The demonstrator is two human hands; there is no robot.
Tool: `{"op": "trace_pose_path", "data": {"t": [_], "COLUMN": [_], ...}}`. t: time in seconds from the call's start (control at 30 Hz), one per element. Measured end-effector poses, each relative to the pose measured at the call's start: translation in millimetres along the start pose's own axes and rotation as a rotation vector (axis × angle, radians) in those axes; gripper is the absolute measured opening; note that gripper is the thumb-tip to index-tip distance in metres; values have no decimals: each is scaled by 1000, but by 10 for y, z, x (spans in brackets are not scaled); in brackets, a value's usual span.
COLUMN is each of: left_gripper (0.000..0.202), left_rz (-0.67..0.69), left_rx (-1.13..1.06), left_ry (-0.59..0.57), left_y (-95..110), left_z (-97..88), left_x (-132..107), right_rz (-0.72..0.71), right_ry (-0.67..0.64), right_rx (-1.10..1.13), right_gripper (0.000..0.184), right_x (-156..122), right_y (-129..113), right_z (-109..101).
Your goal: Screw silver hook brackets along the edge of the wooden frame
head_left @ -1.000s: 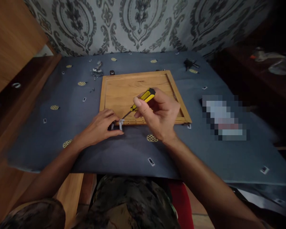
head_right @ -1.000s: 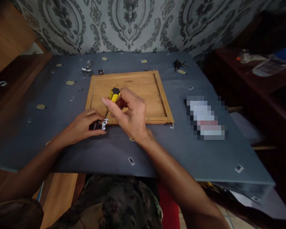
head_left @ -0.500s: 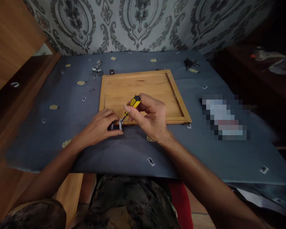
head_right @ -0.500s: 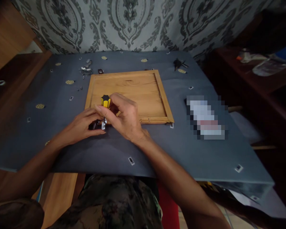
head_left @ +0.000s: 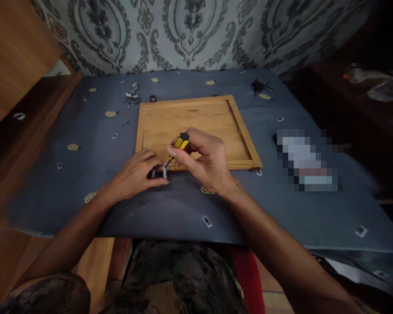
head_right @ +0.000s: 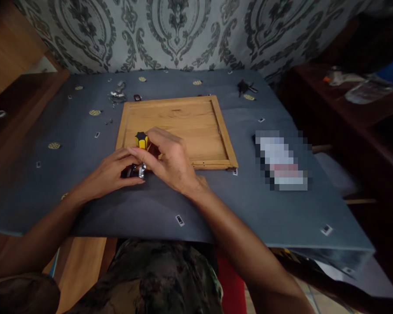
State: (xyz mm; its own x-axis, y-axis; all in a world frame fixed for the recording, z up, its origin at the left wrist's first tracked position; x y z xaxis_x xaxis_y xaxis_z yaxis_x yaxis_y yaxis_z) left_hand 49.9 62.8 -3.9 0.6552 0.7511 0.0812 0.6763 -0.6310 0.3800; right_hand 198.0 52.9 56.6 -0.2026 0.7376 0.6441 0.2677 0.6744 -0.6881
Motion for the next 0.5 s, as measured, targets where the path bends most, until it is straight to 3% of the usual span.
{"op": "trace_pose_path", "data": {"t": [0.17, 0.33, 0.5], "left_gripper": [35, 37, 37], "left_rz": [3, 7, 4], "left_rx": [-10, -13, -14], "left_ry": [7, 15, 14], "left_y": [-10, -25, -32], "left_z": [6, 15, 18], "left_x": [-7, -15, -8], "right_rz": [83, 96, 107], "right_ry": [-35, -167, -127], "right_rx": [164, 342, 332], "right_gripper": [34, 25, 32], "right_x": [3, 10, 10], "right_y": [51, 18, 40], "right_z": [29, 121, 123]}}
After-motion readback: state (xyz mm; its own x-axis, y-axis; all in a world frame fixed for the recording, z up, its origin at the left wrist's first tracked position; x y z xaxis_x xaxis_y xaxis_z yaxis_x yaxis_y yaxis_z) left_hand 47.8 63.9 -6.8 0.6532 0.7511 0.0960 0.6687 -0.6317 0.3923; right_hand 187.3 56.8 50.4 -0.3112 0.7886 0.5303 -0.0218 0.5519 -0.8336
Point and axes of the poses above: each hand's wrist, its own x-axis towards the middle knuckle, its own z-axis out of the palm, y = z × x, the point moved 8 cm from there along x, towards the middle knuckle, and after that the axes turned 4 degrees about -z, right-handed, at the moved point
